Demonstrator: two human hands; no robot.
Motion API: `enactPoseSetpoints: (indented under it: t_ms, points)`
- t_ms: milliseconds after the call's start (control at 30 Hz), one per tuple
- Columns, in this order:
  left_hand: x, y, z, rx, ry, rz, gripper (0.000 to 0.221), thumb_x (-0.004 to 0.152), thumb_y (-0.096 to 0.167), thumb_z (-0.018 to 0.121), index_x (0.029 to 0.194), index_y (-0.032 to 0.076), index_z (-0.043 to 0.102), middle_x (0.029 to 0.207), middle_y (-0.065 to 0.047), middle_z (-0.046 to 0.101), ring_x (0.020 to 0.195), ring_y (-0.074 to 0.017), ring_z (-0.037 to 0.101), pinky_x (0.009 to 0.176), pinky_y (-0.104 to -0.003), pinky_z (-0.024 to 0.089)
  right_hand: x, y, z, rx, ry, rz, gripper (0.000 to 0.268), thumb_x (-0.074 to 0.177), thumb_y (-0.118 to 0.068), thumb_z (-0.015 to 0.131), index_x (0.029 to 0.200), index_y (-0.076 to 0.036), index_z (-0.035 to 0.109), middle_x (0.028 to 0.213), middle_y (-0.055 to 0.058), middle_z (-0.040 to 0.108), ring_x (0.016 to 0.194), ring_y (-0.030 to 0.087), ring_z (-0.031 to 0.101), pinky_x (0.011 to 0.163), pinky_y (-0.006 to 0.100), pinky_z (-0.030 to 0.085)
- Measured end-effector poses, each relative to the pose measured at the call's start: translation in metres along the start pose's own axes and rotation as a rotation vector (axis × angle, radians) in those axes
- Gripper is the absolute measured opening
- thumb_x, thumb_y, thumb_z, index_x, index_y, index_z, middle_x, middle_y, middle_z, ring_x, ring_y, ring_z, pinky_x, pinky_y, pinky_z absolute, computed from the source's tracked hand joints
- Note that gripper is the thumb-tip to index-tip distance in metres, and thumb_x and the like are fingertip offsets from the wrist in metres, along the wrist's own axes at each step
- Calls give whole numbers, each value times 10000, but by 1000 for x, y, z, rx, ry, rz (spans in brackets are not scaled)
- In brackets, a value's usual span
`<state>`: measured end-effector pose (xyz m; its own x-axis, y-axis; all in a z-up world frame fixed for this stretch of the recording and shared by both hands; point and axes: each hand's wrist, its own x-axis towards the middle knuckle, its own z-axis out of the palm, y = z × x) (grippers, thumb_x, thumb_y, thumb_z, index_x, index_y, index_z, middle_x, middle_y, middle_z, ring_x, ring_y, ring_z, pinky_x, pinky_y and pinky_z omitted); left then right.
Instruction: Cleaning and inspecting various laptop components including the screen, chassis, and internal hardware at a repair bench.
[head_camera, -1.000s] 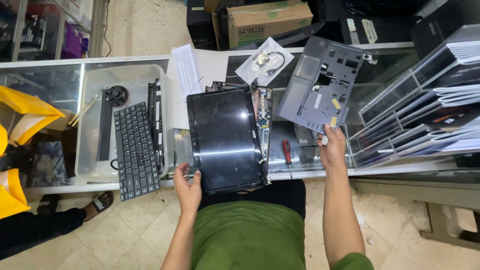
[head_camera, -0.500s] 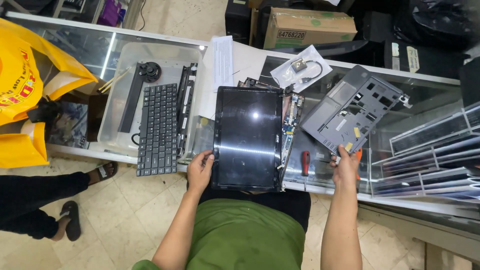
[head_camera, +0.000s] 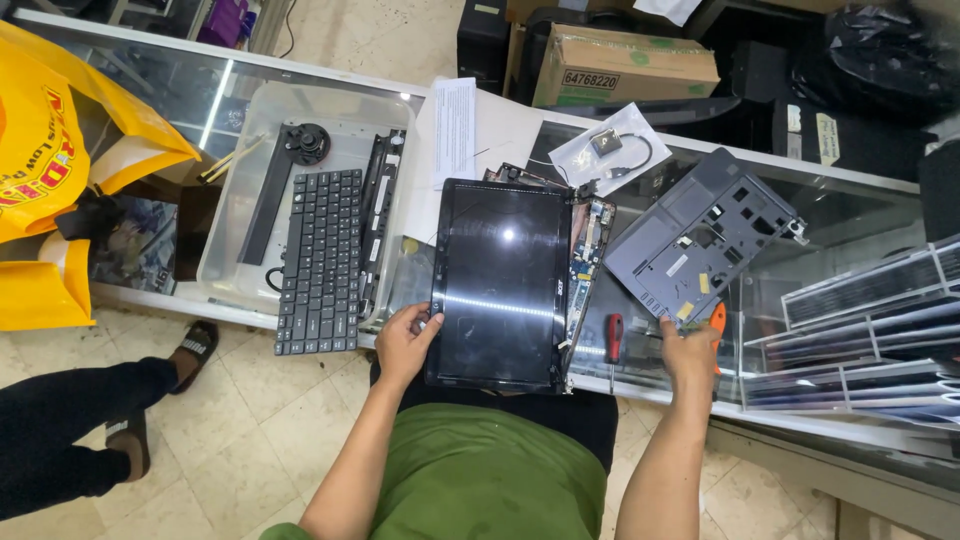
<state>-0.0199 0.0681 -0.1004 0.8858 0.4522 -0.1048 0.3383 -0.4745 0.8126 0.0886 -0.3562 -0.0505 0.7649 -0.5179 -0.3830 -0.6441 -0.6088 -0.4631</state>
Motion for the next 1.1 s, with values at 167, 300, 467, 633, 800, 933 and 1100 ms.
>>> enactPoseSetpoints:
  t_ms: [167,300,467,633,800,933,1100]
  points:
    - [7,8,-1,-195,-26,-46,382,877,319,804,1178,90,752,1019,-103,733,819,-236,674,772,-382,534,-95,-35,-17,-37,-50,-224,295,998,-388,651,1233,-230,737,954,282,729,1031,471,694,874,514,532]
    - [22,5,15,-276,6,-106,373,875,290,819,1156,55,751,997,-108,701,809,-198,638,774,-355,521,-149,-49,-3,9,-313,-318,338,1011,-374,590,1242,-179,742,1244,246,712,1204,486,633,1001,542,507]
    - [36,16,25,-299,-95,-285,473,890,384,720,1232,64,649,1045,-58,642,979,-195,599,875,-324,467,-158,-40,31,-142,-390,-361,555,926,-557,578,1318,-166,538,1304,120,668,1185,342,624,929,445,475]
    - [28,47,19,-284,-35,-307,247,909,298,727,1044,107,647,917,-30,655,829,-172,597,766,-312,466,-158,-38,40,-201,-365,-407,471,972,-474,593,1293,-150,474,1281,145,666,1075,392,656,800,497,502]
    - [21,74,8,-218,-32,-320,296,908,304,736,1099,98,646,1072,-93,726,1007,-229,677,871,-360,523,-160,-36,41,-215,-329,-438,424,995,-475,538,1281,-164,498,1358,122,638,1142,401,637,829,521,507]
    - [18,86,8,-350,-51,-320,380,857,174,786,1155,70,575,1282,-182,674,1279,-296,605,1072,-415,489,-160,-32,43,-147,-314,-446,428,988,-423,567,1314,-150,522,1388,133,626,1171,399,631,855,520,508]
    - [3,99,0,-586,-19,-301,330,831,24,782,1072,72,562,1137,-161,738,1226,-250,662,1052,-352,487,-163,-33,31,-145,-333,-352,444,970,-461,553,1350,-235,516,1231,68,698,959,314,654,777,454,484]
